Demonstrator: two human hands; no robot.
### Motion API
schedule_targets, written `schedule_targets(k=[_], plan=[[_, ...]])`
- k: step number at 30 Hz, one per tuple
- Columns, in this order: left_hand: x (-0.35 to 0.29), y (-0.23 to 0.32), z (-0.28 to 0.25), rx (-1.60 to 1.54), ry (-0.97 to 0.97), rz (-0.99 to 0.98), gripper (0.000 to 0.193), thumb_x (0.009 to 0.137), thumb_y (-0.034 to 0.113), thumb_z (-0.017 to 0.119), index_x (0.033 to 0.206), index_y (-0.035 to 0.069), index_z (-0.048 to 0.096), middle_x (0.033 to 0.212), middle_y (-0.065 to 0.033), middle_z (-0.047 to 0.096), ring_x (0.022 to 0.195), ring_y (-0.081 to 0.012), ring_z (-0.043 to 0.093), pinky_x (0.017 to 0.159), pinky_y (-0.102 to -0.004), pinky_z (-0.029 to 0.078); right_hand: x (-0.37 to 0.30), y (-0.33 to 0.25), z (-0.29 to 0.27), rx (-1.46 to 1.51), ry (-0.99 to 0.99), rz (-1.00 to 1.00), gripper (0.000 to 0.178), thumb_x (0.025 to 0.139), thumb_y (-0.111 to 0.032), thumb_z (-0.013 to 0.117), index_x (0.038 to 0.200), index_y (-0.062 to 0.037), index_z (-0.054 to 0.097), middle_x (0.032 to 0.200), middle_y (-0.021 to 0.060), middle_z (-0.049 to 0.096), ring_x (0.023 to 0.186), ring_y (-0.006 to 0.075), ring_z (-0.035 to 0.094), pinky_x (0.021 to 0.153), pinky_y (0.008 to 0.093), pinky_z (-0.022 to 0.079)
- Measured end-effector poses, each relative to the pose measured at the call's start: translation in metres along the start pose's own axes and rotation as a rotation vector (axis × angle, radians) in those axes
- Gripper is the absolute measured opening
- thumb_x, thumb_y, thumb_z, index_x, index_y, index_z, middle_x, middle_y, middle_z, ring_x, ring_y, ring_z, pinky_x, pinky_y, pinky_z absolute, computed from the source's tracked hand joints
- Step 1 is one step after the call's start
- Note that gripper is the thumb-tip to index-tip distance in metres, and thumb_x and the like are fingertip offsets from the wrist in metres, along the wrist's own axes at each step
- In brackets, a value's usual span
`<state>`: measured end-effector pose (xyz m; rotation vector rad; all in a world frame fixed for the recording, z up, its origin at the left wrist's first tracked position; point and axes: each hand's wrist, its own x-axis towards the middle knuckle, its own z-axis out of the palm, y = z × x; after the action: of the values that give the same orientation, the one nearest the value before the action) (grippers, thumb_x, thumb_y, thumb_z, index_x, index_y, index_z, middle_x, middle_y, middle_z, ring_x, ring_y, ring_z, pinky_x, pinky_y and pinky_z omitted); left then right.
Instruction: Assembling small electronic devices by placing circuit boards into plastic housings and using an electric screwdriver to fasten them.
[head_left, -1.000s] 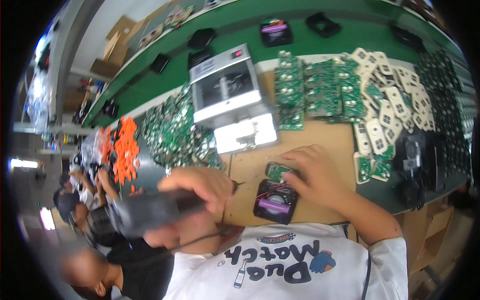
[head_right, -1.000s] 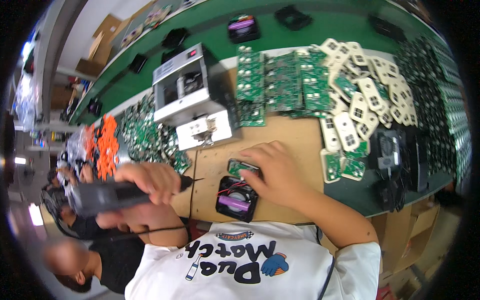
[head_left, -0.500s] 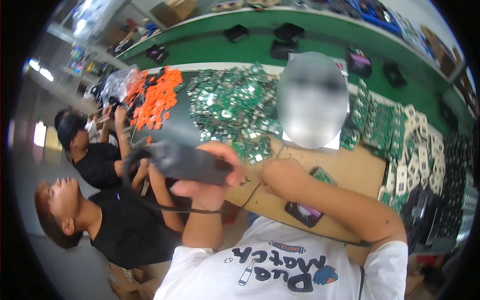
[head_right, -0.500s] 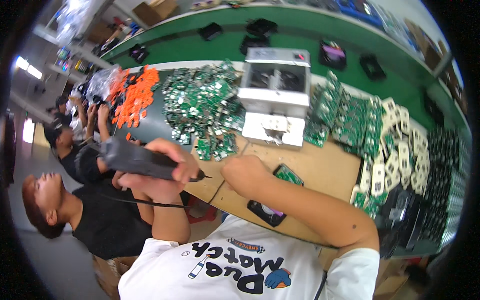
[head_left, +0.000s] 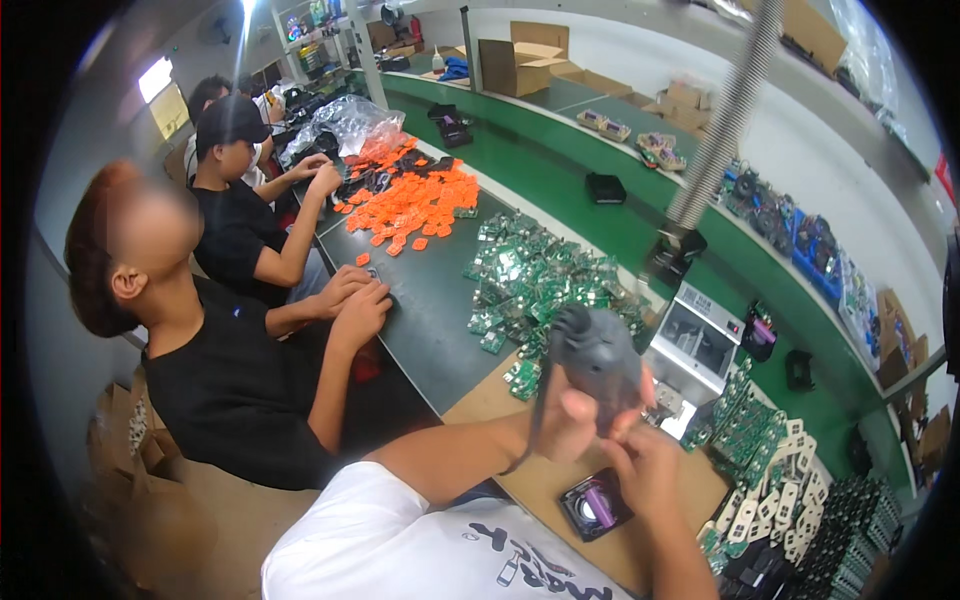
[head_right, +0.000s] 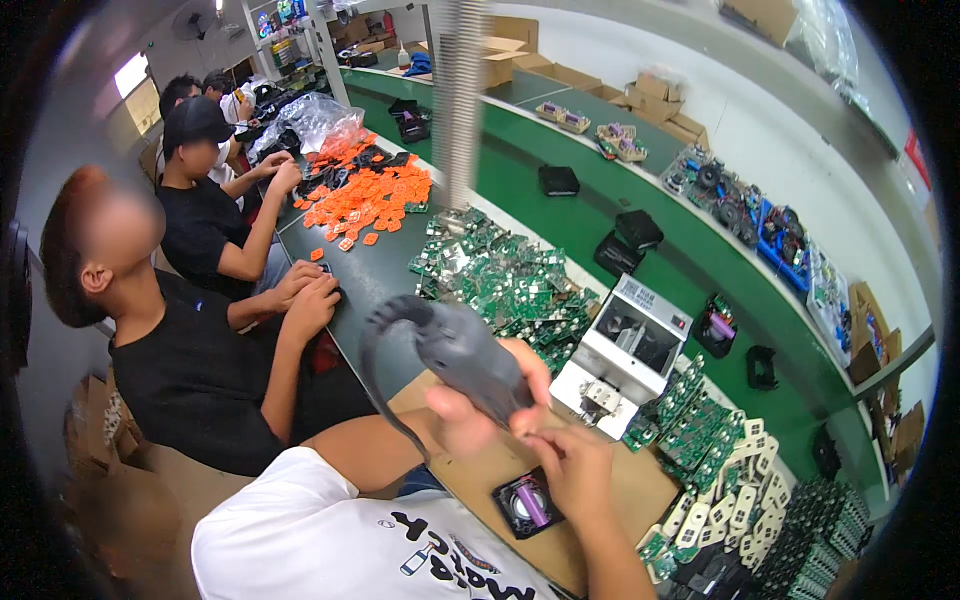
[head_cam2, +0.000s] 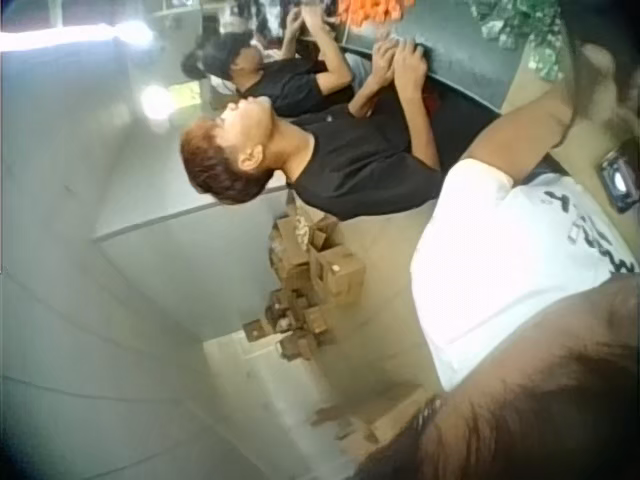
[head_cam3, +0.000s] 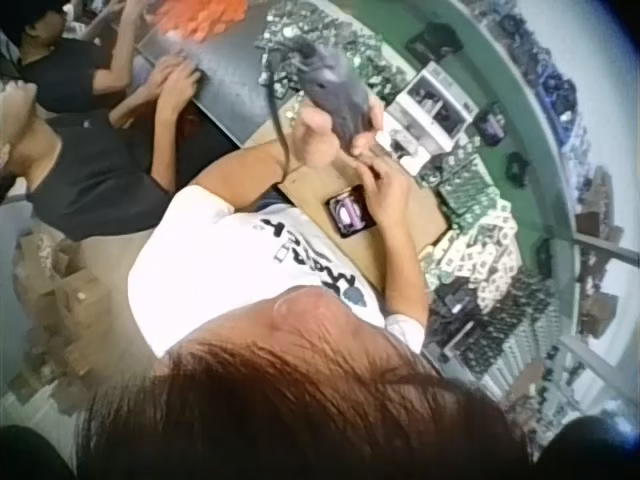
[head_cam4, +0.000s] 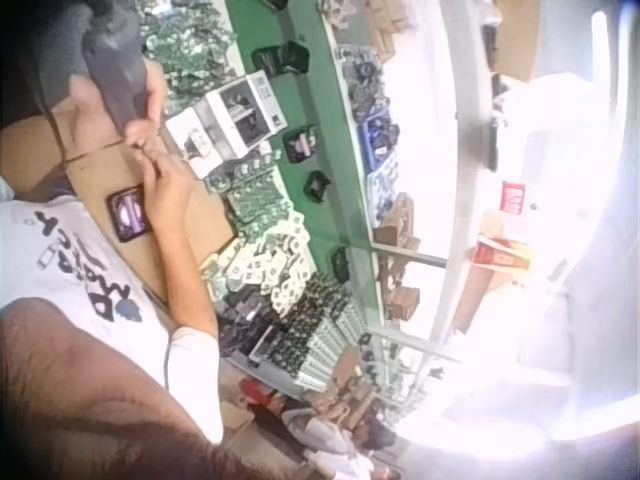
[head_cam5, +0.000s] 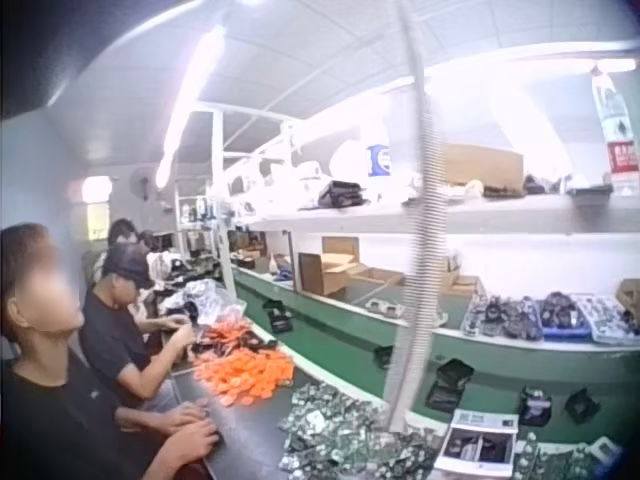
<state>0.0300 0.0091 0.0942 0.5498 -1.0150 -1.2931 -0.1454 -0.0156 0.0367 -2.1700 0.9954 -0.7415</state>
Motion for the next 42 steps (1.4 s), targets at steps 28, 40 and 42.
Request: schedule_targets(k=[28, 40, 42], plan=[[0.028, -0.043, 0.030, -0.314, -0.374, -0.052, 0.112, 0.046, 0.091, 0.059, 0.103, -0.005, 0.057, 0.085, -0.0099, 0.061, 0.071, -0.0149, 0.059, 0.068, -0.0281, 0.048, -0.052, 0.033, -0.024, 0.324, 0.349, 0.230, 0.014, 0.071, -0.011, 0.085, 0.080, -0.0061, 0.075, 0.077, 0.0043, 0.061, 0.066, 0.0123, 0.057, 0.057, 0.0255, 0.047], [0.010, -0.046, 0.047, -0.058, -0.314, -0.170, 0.049, 0.082, 0.044, 0.070, 0.092, -0.002, 0.059, 0.076, -0.0111, 0.059, 0.073, -0.0239, 0.056, 0.074, -0.0372, 0.045, -0.069, 0.050, -0.047, 0.418, 0.228, 0.309, 0.014, 0.082, -0.015, 0.074, 0.094, -0.0068, 0.070, 0.084, 0.0075, 0.067, 0.074, 0.0228, 0.067, 0.063, 0.0318, 0.052], [0.008, -0.055, 0.045, -0.108, -0.349, -0.128, 0.050, 0.078, 0.045, 0.070, 0.091, -0.002, 0.059, 0.071, -0.0098, 0.058, 0.069, -0.0239, 0.056, 0.072, -0.0378, 0.045, -0.073, 0.053, -0.037, 0.200, 0.161, 0.478, 0.018, 0.086, -0.022, 0.069, 0.097, -0.0081, 0.067, 0.084, 0.0090, 0.070, 0.076, 0.0268, 0.068, 0.066, 0.0375, 0.053]])
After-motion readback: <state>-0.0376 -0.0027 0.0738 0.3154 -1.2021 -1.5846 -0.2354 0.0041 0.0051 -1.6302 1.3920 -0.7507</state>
